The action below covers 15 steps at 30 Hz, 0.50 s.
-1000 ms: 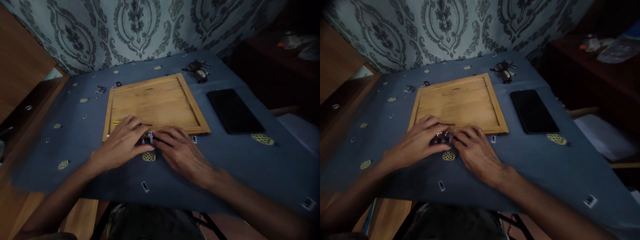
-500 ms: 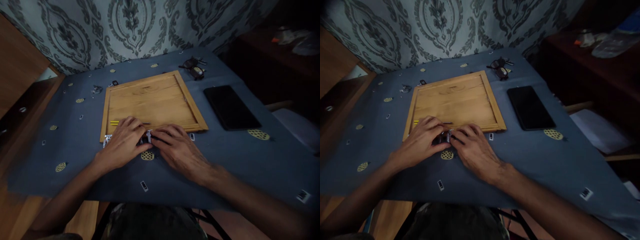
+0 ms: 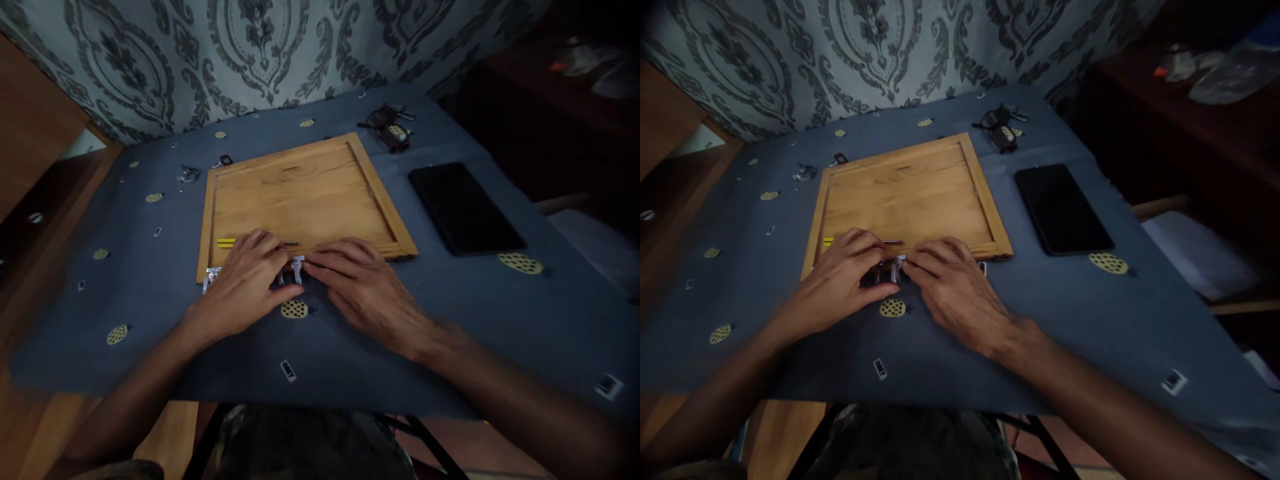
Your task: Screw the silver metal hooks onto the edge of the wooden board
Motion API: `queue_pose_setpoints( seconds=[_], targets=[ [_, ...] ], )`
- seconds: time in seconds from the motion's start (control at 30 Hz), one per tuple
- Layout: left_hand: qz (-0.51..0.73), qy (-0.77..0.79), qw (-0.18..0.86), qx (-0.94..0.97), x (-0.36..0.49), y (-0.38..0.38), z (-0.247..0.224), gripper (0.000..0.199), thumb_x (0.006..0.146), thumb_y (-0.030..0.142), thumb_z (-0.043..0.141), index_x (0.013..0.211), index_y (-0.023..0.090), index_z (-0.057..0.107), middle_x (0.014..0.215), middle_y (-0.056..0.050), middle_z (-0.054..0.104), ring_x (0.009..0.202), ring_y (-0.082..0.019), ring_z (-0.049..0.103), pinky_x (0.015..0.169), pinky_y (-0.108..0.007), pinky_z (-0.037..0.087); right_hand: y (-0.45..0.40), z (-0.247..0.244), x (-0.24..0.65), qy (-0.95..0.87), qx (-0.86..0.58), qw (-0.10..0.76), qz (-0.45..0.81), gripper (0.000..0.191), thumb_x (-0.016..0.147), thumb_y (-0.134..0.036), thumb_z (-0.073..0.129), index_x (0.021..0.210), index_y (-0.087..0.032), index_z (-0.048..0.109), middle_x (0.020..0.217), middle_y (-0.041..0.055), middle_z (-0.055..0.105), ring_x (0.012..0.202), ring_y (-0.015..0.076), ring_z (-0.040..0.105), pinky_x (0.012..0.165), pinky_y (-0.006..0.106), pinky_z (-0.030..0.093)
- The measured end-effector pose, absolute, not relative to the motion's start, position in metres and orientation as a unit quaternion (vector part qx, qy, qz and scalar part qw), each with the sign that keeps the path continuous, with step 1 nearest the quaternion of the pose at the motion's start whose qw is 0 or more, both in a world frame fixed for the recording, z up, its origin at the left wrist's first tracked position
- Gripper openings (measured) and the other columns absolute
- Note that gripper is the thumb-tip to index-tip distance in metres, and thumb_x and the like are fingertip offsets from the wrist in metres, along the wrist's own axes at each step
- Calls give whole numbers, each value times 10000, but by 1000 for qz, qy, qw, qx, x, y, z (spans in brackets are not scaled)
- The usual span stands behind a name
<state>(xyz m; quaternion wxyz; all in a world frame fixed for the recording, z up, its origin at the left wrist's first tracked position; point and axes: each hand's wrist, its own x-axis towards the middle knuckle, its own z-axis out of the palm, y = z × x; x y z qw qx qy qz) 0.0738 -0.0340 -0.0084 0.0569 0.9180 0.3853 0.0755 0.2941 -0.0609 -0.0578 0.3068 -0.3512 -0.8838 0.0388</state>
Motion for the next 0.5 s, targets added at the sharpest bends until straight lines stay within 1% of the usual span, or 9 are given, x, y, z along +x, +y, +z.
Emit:
queue_pose_setpoints(
  seconds=[0.2,0.37,0.5],
  targets=[
    [72,383,57,919,73,-34,-7,319,904,417,715,1054,136,684,1058,-69,650,1078,-272,565,957,-457,478,-62,-61,296,-892,-346,286,55,367,946,-63,494,1234,-164,697,1275,93,745,1250,261,615,1092,531,456],
    [63,384,57,919,75,-34,-6,321,909,432,704,1027,136,670,1047,-73,642,1073,-275,563,952,-465,485,-61,-63,296,-891,-348,286,58,374,944,-55,507,1236,-183,703,1254,79,757,1215,249,631,1083,527,447],
    [67,398,68,912,75,-36,-7,297,892,402,730,1037,152,662,1066,-70,639,1078,-279,566,938,-465,497,-61,-64,294,-889,-351,292,37,367,929,-58,539,1224,-191,713,1210,83,772,1198,244,632,1064,502,458]
  ],
)
